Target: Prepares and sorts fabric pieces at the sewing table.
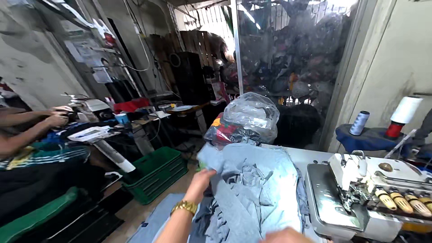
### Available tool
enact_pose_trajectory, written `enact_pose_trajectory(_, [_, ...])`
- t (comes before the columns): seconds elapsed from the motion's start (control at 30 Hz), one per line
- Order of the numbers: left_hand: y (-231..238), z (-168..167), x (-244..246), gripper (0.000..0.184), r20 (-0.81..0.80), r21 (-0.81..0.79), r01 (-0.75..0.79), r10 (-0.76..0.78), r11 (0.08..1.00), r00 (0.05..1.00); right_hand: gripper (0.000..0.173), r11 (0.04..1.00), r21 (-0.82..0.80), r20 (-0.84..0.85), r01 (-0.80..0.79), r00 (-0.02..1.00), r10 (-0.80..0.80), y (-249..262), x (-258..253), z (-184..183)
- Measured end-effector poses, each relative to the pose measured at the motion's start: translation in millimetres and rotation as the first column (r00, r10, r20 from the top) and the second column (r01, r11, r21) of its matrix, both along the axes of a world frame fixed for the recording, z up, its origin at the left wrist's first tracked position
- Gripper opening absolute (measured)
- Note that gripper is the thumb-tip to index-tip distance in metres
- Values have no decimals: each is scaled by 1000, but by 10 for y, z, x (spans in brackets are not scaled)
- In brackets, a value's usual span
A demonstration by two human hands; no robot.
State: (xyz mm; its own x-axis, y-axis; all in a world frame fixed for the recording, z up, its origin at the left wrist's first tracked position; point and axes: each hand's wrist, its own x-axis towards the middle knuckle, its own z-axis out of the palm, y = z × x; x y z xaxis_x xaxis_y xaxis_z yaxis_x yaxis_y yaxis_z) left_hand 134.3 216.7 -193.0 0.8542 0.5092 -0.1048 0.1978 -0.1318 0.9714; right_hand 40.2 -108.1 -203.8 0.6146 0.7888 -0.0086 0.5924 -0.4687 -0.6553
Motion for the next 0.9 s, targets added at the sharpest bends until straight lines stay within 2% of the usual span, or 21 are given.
enact_pose_trajectory(0.03, [-1, -48, -36, 32, -46, 76, 52, -48, 996, 998, 38, 982, 75, -102, 175, 981, -168, 13, 290, 162])
enact_pose_trajectory(0.1, [-118, -69, -35, 41, -98, 108, 162, -152, 981, 984, 56, 831, 115, -313, 545, 813, -490, 116, 956, 241])
enact_pose_trajectory(0.17, [-306, -65, 29, 63, -111, 55, 269, -261, 962, 959, 86, 706, 51, -494, 706, 632, -597, 333, 1445, 63])
enact_pose_trajectory(0.2, [-419, -69, 86, 74, -111, 32, 313, -308, 949, 945, 96, 693, 8, -520, 721, 594, -613, 478, 1574, -8])
enact_pose_trajectory(0.27, [-643, -99, 245, 86, -90, -10, 372, -371, 928, 924, 98, 740, -119, -422, 662, 640, -641, 763, 1692, 2])
enact_pose_trajectory(0.3, [-728, -129, 319, 85, -61, -44, 389, -391, 920, 918, 89, 768, -184, -345, 613, 692, -634, 886, 1710, 40])
enact_pose_trajectory(0.37, [-816, -200, 401, 82, 29, -125, 368, -367, 922, 930, 68, 813, -148, -283, 563, 764, -580, 1020, 1799, 26])
enact_pose_trajectory(0.43, [-775, -167, 361, 82, 159, -209, 267, -237, 941, 958, 56, 833, 67, -291, 549, 809, -510, 1022, 1839, 140])
enact_pose_trajectory(0.53, [-599, 289, 295, 75, 461, -350, 235, -51, 907, 886, 30, 730, 503, -206, 462, 885, -417, 964, 1732, 848])
enact_pose_trajectory(0.6, [-510, 635, 216, 53, 544, -399, 281, -22, 873, 839, 23, 621, 653, -175, 433, 884, -433, 991, 1689, 1218])
enact_pose_trajectory(0.63, [-506, 751, 167, 46, 541, -405, 312, -50, 860, 840, 25, 619, 668, -163, 414, 892, -422, 1029, 1705, 1294])
enact_pose_trajectory(0.7, [-546, 869, 92, 57, 517, -319, 351, -149, 881, 843, 44, 734, 581, -139, 351, 932, -336, 1109, 1686, 1346])
enact_pose_trajectory(0.77, [-522, 938, 85, 63, 518, -191, 332, -193, 924, 833, 48, 791, 527, -93, 311, 946, -310, 1097, 1664, 1421])
enact_pose_trajectory(0.83, [-376, 992, 106, 73, 554, -79, 301, -209, 950, 806, 36, 726, 600, -14, 336, 912, -410, 994, 1676, 1529])
enact_pose_trajectory(0.9, [-245, 1084, 92, 68, 575, -25, 270, -207, 962, 792, 29, 582, 728, 7, 361, 846, -533, 920, 1713, 1671])
